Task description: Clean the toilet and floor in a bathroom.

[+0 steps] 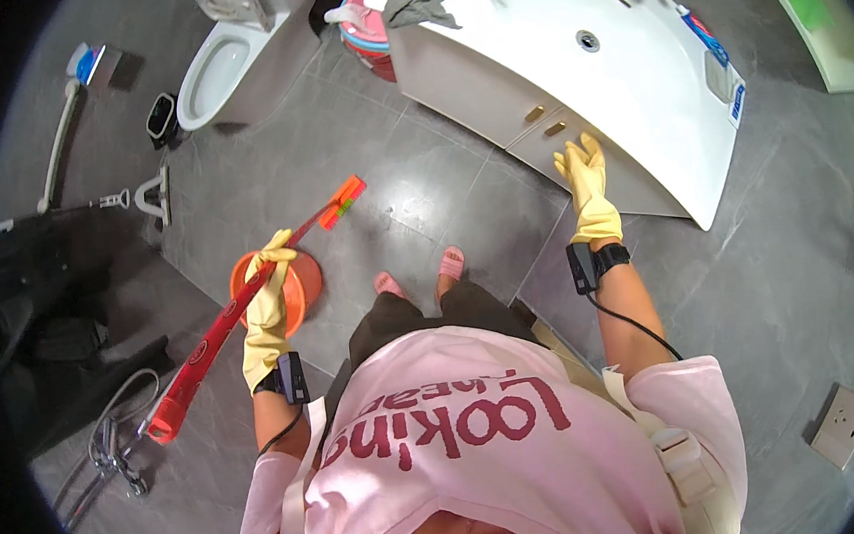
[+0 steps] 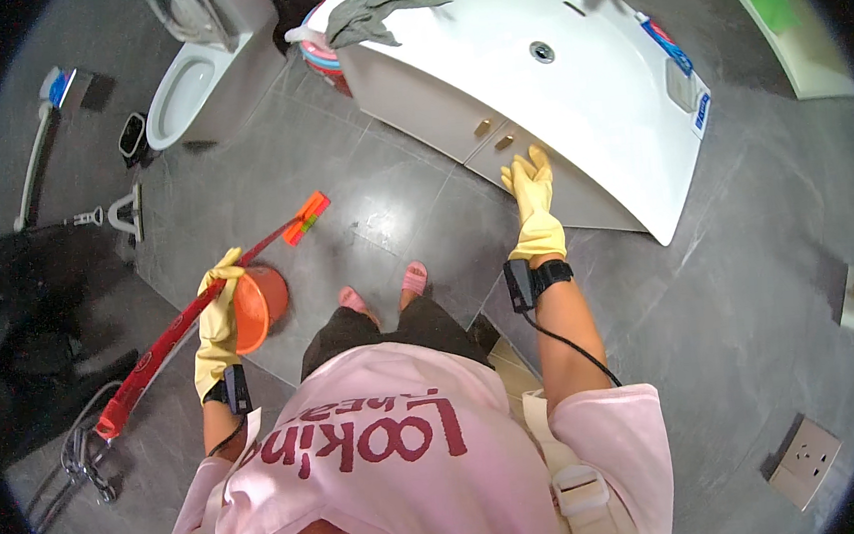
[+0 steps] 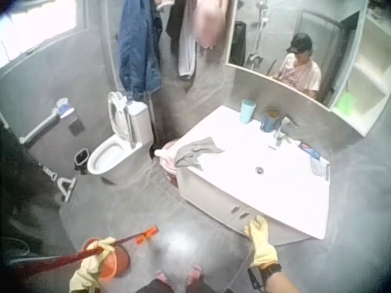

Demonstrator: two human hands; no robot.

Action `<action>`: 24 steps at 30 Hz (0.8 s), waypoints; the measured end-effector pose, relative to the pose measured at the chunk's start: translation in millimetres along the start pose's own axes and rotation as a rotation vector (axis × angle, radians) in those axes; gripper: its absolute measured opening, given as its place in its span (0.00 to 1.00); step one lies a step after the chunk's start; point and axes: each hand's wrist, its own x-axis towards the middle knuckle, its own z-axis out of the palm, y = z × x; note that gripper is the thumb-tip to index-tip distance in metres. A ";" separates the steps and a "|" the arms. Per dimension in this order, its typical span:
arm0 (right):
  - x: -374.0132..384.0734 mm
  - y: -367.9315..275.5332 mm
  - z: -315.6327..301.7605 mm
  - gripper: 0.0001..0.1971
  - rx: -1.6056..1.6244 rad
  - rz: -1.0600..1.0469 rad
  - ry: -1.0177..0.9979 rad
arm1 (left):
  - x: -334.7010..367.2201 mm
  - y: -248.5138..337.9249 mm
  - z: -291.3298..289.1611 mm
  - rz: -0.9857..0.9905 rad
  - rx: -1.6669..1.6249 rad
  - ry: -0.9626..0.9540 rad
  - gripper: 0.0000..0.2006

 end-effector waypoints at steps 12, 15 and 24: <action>-44.5 18.5 50.2 0.20 -0.240 0.224 -0.342 | 17.5 -9.8 -25.4 0.085 -0.062 0.171 0.05; -62.9 -6.4 97.8 0.19 -0.310 0.180 -0.502 | 14.1 -6.6 -43.9 0.040 -0.136 0.263 0.07; -104.9 -69.7 227.2 0.26 -0.854 -0.702 -0.448 | -1.8 -12.3 -90.4 -0.014 -0.174 0.413 0.04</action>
